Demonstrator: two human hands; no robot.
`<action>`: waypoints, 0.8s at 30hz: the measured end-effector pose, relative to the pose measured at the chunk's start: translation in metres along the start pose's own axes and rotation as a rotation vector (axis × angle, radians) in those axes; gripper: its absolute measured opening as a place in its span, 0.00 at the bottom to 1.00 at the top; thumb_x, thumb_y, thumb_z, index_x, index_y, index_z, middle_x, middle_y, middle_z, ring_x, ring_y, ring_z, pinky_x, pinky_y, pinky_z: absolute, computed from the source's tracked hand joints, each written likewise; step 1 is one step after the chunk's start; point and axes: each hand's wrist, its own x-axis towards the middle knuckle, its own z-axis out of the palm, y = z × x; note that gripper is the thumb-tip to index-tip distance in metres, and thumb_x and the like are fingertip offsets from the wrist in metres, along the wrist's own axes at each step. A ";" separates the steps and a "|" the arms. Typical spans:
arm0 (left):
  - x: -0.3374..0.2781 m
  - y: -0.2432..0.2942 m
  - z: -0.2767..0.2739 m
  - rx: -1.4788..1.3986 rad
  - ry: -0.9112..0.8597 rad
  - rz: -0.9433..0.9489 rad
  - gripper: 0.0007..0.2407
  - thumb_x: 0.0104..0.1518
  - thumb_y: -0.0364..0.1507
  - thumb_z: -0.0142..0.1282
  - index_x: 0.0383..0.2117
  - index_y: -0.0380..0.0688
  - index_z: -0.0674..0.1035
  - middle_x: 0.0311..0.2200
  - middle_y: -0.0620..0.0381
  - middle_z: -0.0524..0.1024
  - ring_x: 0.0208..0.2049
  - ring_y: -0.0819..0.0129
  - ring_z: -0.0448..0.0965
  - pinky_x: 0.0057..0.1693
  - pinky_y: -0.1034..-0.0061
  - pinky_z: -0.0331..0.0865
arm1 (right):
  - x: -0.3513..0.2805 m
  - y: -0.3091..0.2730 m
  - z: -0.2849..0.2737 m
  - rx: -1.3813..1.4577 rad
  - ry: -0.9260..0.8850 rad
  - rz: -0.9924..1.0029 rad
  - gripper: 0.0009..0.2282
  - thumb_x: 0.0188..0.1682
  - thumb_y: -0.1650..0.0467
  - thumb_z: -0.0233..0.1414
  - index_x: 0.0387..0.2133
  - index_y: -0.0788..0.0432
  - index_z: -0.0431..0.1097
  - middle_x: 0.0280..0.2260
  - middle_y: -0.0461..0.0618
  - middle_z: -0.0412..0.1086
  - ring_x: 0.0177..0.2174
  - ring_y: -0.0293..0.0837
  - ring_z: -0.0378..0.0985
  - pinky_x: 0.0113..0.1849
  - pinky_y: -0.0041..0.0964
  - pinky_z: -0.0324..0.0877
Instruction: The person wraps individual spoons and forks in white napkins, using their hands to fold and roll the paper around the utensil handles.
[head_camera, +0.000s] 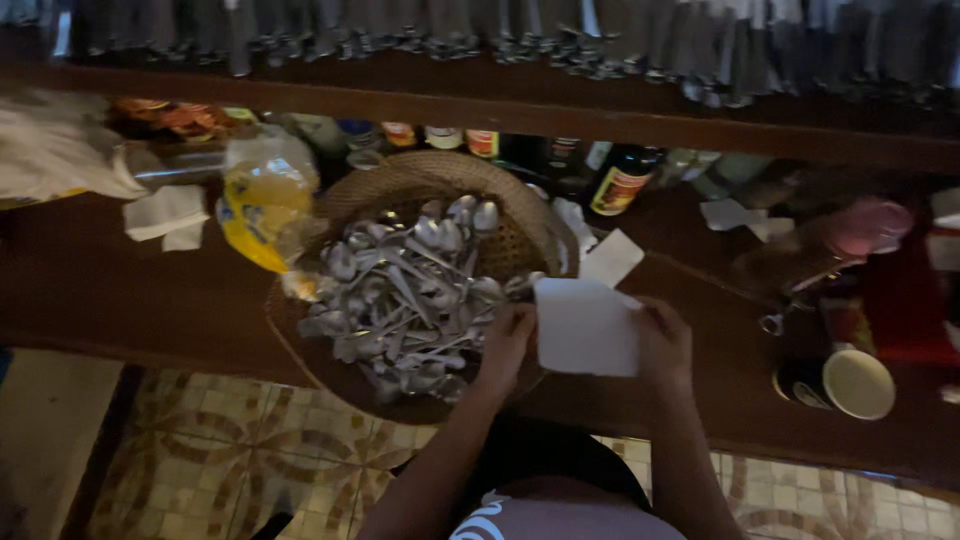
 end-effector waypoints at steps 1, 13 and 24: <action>0.006 0.003 0.009 0.039 -0.046 0.137 0.10 0.63 0.33 0.53 0.41 0.39 0.80 0.33 0.59 0.78 0.34 0.73 0.78 0.42 0.75 0.73 | 0.004 -0.003 -0.021 -0.096 0.047 -0.059 0.10 0.53 0.72 0.54 0.45 0.64 0.75 0.34 0.43 0.72 0.33 0.34 0.70 0.35 0.28 0.67; 0.072 0.081 0.062 -0.364 0.108 0.750 0.16 0.61 0.19 0.55 0.56 0.37 0.71 0.48 0.51 0.75 0.47 0.65 0.77 0.53 0.70 0.73 | 0.016 -0.040 -0.179 0.405 0.190 -0.134 0.07 0.54 0.77 0.51 0.44 0.61 0.71 0.42 0.48 0.72 0.43 0.39 0.74 0.45 0.33 0.70; 0.168 -0.099 0.153 0.970 -0.081 0.542 0.12 0.55 0.28 0.60 0.42 0.35 0.78 0.40 0.41 0.77 0.46 0.44 0.76 0.52 0.54 0.70 | 0.044 -0.023 -0.206 0.602 0.211 -0.159 0.04 0.56 0.77 0.51 0.42 0.59 0.68 0.41 0.49 0.72 0.41 0.40 0.75 0.42 0.33 0.69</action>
